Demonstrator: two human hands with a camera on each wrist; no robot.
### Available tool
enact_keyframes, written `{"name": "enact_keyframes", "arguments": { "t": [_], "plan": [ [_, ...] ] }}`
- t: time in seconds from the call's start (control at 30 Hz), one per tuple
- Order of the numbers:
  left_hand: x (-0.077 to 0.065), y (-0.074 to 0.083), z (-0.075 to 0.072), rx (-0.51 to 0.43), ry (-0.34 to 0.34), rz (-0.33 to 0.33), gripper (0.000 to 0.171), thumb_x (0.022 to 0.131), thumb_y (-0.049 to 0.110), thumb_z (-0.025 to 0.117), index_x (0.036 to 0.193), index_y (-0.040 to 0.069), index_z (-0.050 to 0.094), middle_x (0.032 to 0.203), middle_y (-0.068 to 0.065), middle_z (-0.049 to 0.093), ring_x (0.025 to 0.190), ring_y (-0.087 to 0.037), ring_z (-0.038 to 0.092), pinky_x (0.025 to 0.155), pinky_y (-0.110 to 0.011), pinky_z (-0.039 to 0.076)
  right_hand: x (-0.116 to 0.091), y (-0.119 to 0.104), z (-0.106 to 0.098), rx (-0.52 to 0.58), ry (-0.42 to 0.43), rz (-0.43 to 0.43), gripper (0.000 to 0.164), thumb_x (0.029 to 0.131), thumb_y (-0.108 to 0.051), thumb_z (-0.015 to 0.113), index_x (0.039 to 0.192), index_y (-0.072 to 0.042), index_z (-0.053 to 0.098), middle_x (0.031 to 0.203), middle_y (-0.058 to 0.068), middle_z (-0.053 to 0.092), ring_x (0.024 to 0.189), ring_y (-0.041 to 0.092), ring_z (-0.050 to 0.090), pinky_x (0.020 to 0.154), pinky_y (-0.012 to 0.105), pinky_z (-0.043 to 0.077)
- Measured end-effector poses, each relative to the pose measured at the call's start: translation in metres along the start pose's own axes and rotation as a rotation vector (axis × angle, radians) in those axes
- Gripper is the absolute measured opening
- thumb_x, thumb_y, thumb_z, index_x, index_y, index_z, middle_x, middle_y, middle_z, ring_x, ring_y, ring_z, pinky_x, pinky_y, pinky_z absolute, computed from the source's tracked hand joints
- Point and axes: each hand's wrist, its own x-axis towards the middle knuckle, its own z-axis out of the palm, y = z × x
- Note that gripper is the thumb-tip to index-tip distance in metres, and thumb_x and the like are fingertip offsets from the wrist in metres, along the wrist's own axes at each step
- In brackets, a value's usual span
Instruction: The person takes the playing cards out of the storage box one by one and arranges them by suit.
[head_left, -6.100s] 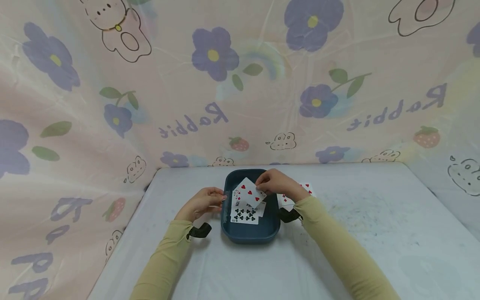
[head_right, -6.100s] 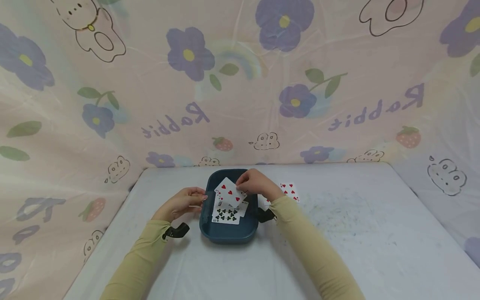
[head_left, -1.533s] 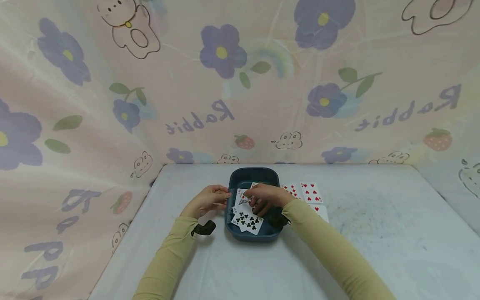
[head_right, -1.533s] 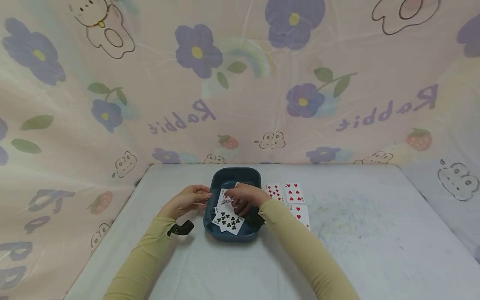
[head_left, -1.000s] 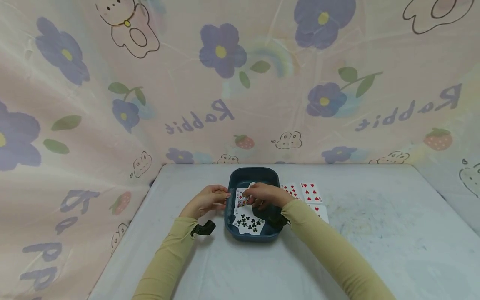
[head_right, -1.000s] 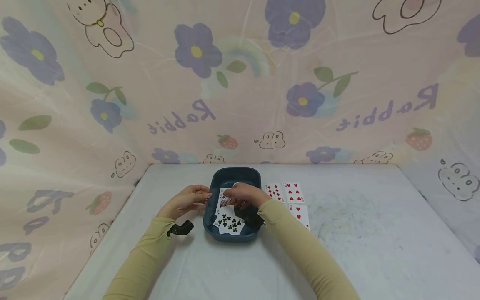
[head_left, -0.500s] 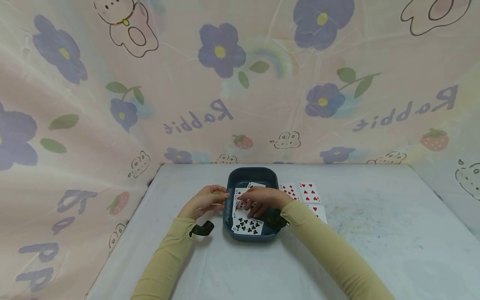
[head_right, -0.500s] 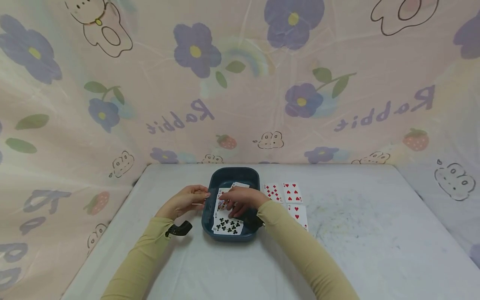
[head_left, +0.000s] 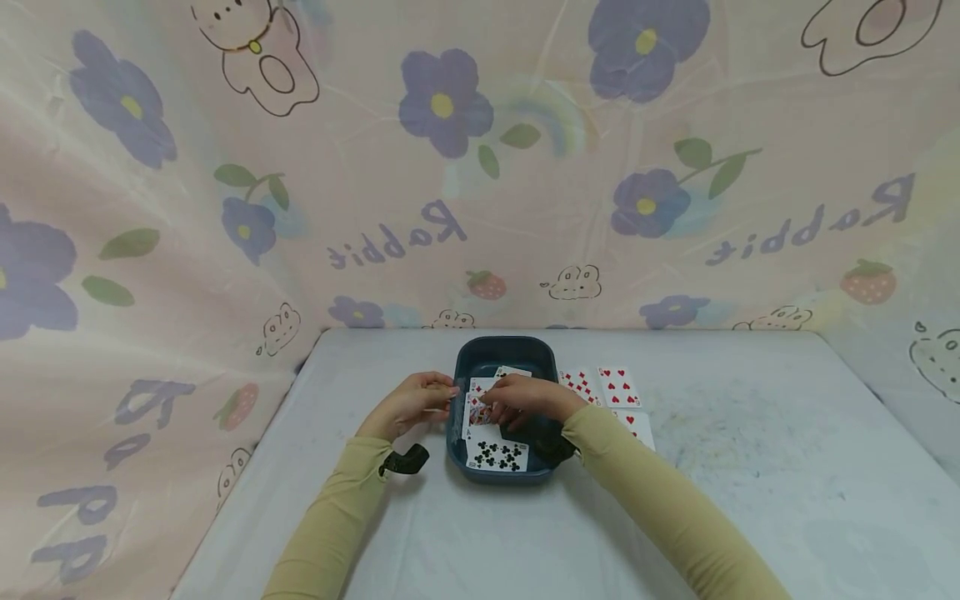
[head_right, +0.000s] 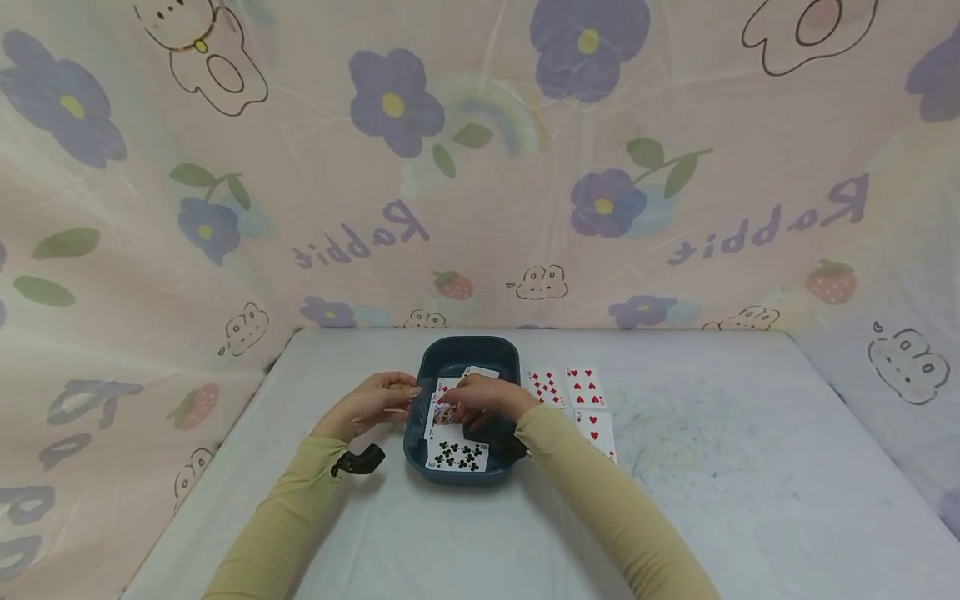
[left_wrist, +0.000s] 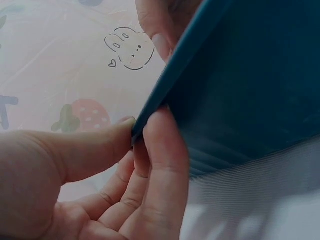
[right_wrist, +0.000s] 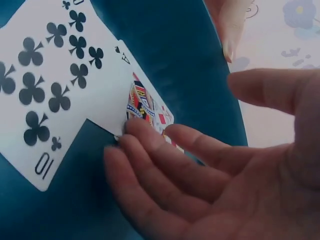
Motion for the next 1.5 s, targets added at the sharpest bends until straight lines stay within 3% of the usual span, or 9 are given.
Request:
{"name": "enact_keyframes", "arguments": {
  "t": [0.43, 0.7, 0.87, 0.97, 1.27, 1.4, 1.5],
  "plan": [
    [0.001, 0.001, 0.000, 0.003, -0.003, 0.006, 0.023, 0.092, 0.009, 0.064, 0.110, -0.003, 0.056, 0.094, -0.010, 0.063, 0.081, -0.019, 0.062, 0.069, -0.030, 0.055, -0.002, 0.001, -0.006, -0.105, 0.015, -0.016, 0.036, 0.096, -0.029, 0.055, 0.116, 0.001, 0.060, 0.094, 0.012, 0.066, 0.081, 0.023, 0.061, 0.070, 0.035, 0.052],
    [0.001, 0.002, 0.000, 0.013, 0.001, -0.006, 0.023, 0.092, 0.010, 0.064, 0.111, -0.002, 0.056, 0.095, -0.009, 0.064, 0.082, -0.019, 0.062, 0.068, -0.029, 0.055, -0.002, 0.003, -0.009, -0.213, 0.008, -0.045, 0.023, 0.082, -0.022, 0.075, 0.100, -0.008, 0.068, 0.089, 0.002, 0.062, 0.074, 0.015, 0.053, 0.065, 0.027, 0.044],
    [0.001, 0.002, 0.000, 0.016, 0.000, -0.008, 0.024, 0.092, 0.010, 0.065, 0.111, -0.001, 0.056, 0.096, -0.010, 0.064, 0.082, -0.019, 0.062, 0.068, -0.029, 0.055, -0.004, 0.000, -0.008, -0.361, -0.043, -0.068, 0.031, 0.073, -0.019, 0.084, 0.098, -0.012, 0.068, 0.090, 0.001, 0.060, 0.079, 0.013, 0.052, 0.070, 0.026, 0.040],
    [0.001, 0.002, 0.000, 0.015, 0.003, -0.006, 0.023, 0.092, 0.010, 0.065, 0.110, -0.002, 0.056, 0.096, -0.010, 0.064, 0.081, -0.019, 0.062, 0.067, -0.029, 0.055, -0.005, 0.001, -0.006, -0.387, -0.068, -0.063, 0.034, 0.072, -0.015, 0.085, 0.099, -0.012, 0.066, 0.086, 0.002, 0.060, 0.077, 0.014, 0.053, 0.067, 0.026, 0.041],
    [0.000, 0.000, 0.000, 0.006, 0.002, -0.003, 0.022, 0.092, 0.010, 0.064, 0.109, -0.002, 0.056, 0.094, -0.010, 0.064, 0.080, -0.018, 0.062, 0.067, -0.028, 0.055, -0.007, 0.001, -0.009, -0.344, -0.045, -0.097, 0.022, 0.077, -0.007, 0.079, 0.094, -0.010, 0.066, 0.081, 0.002, 0.061, 0.071, 0.013, 0.053, 0.064, 0.025, 0.041],
    [-0.001, 0.001, 0.000, 0.007, 0.003, -0.008, 0.023, 0.092, 0.010, 0.064, 0.110, -0.001, 0.056, 0.095, -0.009, 0.063, 0.081, -0.018, 0.062, 0.068, -0.029, 0.055, -0.009, -0.001, -0.013, -0.281, 0.013, -0.134, 0.013, 0.083, -0.005, 0.072, 0.095, -0.005, 0.067, 0.079, 0.002, 0.063, 0.069, 0.013, 0.054, 0.064, 0.025, 0.045],
    [-0.001, 0.001, 0.000, 0.015, 0.010, -0.009, 0.023, 0.092, 0.010, 0.064, 0.111, -0.001, 0.056, 0.095, -0.009, 0.063, 0.081, -0.018, 0.062, 0.068, -0.029, 0.055, -0.011, -0.004, -0.016, -0.241, 0.106, -0.162, 0.011, 0.085, -0.004, 0.069, 0.095, -0.003, 0.069, 0.079, 0.003, 0.065, 0.068, 0.014, 0.056, 0.062, 0.026, 0.047]
  ]
}}
